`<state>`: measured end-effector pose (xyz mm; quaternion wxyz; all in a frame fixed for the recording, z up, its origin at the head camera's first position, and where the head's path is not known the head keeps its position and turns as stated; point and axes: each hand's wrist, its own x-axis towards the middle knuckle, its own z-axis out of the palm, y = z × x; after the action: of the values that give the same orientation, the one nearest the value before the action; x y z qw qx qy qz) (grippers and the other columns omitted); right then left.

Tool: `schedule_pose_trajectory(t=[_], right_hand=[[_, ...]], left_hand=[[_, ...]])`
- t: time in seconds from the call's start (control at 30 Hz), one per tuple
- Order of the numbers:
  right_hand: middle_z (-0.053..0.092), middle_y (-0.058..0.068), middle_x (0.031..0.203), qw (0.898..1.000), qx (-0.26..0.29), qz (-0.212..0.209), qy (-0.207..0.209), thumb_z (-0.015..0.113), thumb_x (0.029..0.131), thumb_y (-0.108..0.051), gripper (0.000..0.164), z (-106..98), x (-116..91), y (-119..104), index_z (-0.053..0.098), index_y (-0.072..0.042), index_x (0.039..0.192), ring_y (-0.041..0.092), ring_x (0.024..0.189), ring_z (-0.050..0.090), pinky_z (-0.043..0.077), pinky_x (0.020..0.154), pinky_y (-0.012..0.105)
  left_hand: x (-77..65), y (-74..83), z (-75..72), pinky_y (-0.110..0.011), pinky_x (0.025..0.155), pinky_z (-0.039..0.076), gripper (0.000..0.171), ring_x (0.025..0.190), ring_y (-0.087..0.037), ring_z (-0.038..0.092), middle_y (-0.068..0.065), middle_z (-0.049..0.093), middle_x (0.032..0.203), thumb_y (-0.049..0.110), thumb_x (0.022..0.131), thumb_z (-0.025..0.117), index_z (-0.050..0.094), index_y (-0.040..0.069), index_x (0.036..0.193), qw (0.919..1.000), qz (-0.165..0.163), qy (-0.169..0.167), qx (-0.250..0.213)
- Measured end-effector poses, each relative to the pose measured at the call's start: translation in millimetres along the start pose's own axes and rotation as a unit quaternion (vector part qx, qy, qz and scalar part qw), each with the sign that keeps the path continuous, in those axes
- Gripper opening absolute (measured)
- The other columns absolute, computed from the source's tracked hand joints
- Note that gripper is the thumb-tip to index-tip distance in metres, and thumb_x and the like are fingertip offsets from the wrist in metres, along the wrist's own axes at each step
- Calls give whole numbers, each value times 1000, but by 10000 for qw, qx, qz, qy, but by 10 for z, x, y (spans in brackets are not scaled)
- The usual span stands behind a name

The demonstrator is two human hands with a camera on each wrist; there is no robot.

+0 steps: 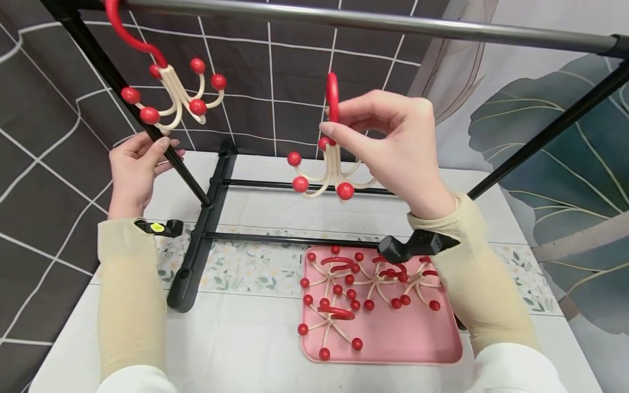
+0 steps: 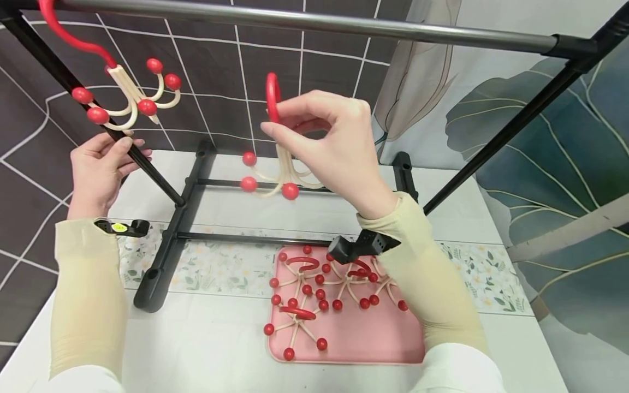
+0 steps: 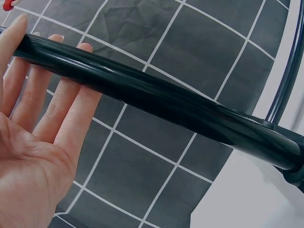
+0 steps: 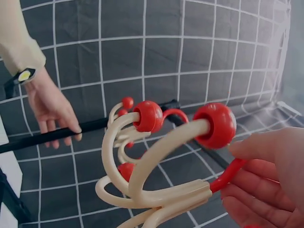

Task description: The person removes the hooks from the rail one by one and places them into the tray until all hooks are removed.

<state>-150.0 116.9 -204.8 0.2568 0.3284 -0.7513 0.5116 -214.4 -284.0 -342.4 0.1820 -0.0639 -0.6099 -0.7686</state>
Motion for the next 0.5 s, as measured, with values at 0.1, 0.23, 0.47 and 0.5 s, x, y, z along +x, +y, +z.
schedule_pose_trajectory(t=[0.1, 0.23, 0.47, 0.5], right_hand=[[76, 1, 84, 9995, 14, 329, -32, 85, 84, -5, 11, -33, -70, 50, 81, -3, 94, 17, 74, 73, 57, 69, 27], [76, 2, 89, 9957, -200, 902, -64, 86, 84, -7, 15, -81, -176, 121, 81, -5, 97, 15, 76, 71, 52, 64, 25], [75, 3, 91, 9900, -261, 1386, -105, 87, 83, -8, 18, -152, -380, 294, 81, -5, 99, 16, 76, 72, 59, 73, 25], [76, 3, 91, 9894, -215, 1429, -106, 86, 83, -8, 18, -163, -409, 314, 81, -5, 100, 17, 77, 73, 60, 75, 26]], left_hand=[[-5, 2, 1, -27, 77, 60, 32, 81, -21, 75, -15, 73, 98, 4, 92, 76, 69, -6, 121, 10000, -41, 21, -4], [-16, 6, 4, -28, 77, 60, 32, 81, -22, 75, -17, 73, 97, 3, 91, 76, 69, -7, 120, 9999, -55, 28, -97], [-19, 2, -1, -28, 77, 60, 34, 81, -22, 75, -15, 74, 97, 3, 92, 76, 67, -9, 123, 9999, -40, 14, -135], [-18, 0, -4, -27, 77, 60, 35, 81, -22, 75, -15, 74, 97, 3, 92, 76, 67, -9, 123, 9999, -52, 13, -129]])
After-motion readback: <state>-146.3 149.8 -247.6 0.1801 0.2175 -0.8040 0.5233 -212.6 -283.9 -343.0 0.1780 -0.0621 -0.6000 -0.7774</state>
